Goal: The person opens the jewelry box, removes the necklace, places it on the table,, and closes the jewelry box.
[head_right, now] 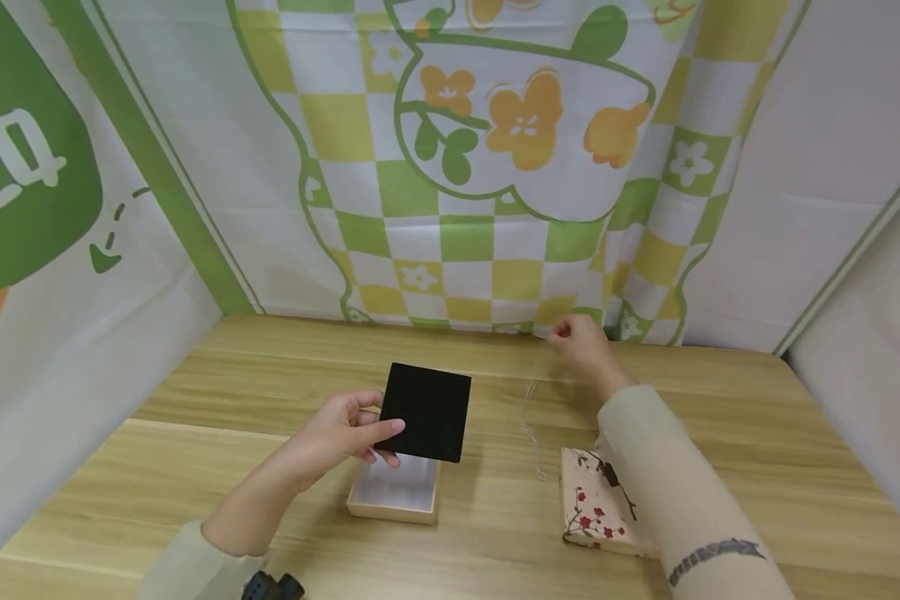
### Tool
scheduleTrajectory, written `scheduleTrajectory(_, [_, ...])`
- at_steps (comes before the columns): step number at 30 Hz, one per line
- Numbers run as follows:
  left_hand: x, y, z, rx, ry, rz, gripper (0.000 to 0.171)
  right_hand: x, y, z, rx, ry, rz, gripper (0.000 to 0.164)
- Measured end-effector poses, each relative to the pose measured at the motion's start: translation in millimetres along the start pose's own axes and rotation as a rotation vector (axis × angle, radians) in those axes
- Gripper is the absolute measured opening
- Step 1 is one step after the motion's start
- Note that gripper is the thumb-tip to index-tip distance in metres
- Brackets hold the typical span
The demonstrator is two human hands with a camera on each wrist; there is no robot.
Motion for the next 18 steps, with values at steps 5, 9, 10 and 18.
scheduleTrajectory(5, [-0.4, -1.0, 0.2, -0.015, 0.003, 0.0, 0.026, 22, -6, 0, -0.024, 0.037, 0.099, 0.019])
scheduleTrajectory(9, [-1.6, -0.4, -0.6, -0.033, -0.015, 0.003, 0.024, 34, -7, 1, -0.031, 0.059, 0.143, 0.019])
scheduleTrajectory(10, [-2.7, -0.1, -0.7, -0.041, -0.015, -0.005, 0.024, 36, -7, 1, -0.027, 0.068, 0.142, 0.02])
scheduleTrajectory(18, [-11.2, 3.1, -0.3, -0.092, -0.009, -0.059, 0.037, 52, -4, -4, -0.112, 0.064, 0.189, 0.028])
Point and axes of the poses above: each hand's wrist, its own y-axis away from the middle knuckle, its own z-axis out of the palm, x = y × z, the point moved 7 cm from there along -y, towards the middle knuckle, and after that the axes turned 11 degrees about x, right-handed, at the moved point
